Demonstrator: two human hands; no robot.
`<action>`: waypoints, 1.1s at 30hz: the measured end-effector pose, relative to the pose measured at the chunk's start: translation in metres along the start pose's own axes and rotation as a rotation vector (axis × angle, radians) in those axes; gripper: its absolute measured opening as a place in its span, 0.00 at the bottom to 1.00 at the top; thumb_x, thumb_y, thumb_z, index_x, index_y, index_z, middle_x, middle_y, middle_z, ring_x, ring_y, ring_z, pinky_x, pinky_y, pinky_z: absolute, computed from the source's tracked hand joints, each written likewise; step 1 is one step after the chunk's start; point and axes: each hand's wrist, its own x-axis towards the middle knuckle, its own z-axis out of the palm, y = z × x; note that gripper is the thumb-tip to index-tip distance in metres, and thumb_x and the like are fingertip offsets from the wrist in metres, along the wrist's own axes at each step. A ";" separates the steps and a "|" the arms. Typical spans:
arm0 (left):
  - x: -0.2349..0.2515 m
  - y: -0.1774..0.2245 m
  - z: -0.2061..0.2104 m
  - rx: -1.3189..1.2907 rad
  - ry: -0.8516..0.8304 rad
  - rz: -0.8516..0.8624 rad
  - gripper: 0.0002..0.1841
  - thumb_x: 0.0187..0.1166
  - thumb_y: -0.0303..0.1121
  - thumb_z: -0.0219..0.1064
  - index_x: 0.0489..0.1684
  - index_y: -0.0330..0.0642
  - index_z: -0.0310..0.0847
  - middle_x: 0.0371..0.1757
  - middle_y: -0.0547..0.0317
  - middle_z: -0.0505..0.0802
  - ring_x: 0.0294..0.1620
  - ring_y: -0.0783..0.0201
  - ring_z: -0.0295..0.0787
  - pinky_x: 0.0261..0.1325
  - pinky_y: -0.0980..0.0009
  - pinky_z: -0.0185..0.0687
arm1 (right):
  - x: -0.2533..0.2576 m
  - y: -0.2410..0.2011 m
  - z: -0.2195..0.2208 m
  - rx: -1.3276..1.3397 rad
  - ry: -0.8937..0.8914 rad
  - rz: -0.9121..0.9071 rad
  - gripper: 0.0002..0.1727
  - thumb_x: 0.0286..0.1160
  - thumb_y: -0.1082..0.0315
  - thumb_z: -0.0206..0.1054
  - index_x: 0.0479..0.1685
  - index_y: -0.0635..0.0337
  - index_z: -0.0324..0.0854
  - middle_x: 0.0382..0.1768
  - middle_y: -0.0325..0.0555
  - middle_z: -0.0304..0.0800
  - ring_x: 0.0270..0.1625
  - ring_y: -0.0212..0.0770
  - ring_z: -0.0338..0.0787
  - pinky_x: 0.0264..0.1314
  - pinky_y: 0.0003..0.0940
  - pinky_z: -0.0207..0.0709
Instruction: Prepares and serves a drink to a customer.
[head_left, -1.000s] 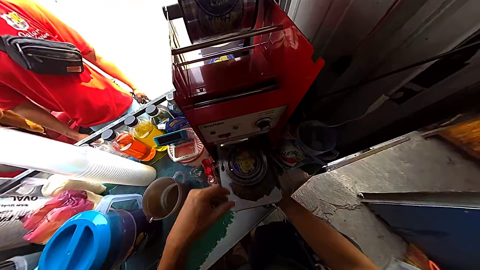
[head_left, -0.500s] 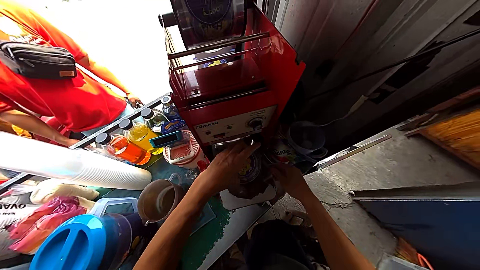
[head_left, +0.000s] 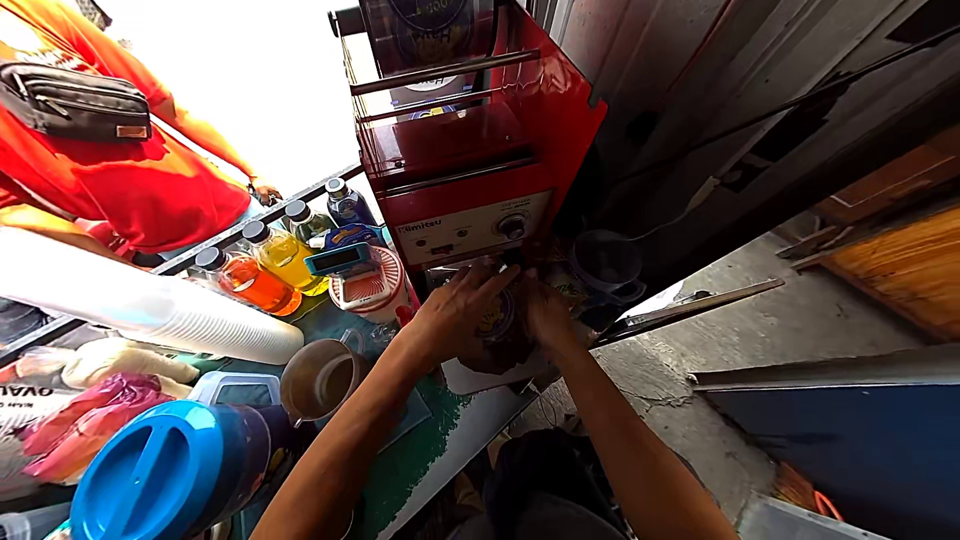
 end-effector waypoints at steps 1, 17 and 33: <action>0.000 -0.002 0.000 -0.003 0.003 0.002 0.67 0.35 0.29 0.93 0.93 0.59 0.57 0.78 0.46 0.79 0.76 0.43 0.77 0.65 0.47 0.85 | 0.001 -0.002 -0.002 -0.017 -0.031 -0.033 0.31 0.93 0.44 0.49 0.37 0.62 0.83 0.23 0.42 0.77 0.25 0.36 0.77 0.32 0.37 0.74; 0.006 0.003 -0.012 0.099 -0.066 -0.027 0.44 0.49 0.47 0.86 0.79 0.69 0.78 0.68 0.44 0.82 0.65 0.43 0.81 0.48 0.47 0.84 | -0.024 0.013 -0.006 0.518 -0.241 0.218 0.23 0.95 0.58 0.52 0.24 0.57 0.74 0.09 0.32 0.65 0.07 0.25 0.62 0.10 0.18 0.58; 0.016 -0.008 -0.039 0.097 -0.283 0.005 0.53 0.44 0.31 0.92 0.84 0.52 0.71 0.69 0.39 0.77 0.68 0.40 0.78 0.63 0.48 0.83 | -0.045 0.011 0.015 -0.024 -0.123 -0.033 0.21 0.50 0.55 0.88 0.35 0.57 0.86 0.26 0.34 0.86 0.30 0.27 0.84 0.38 0.29 0.80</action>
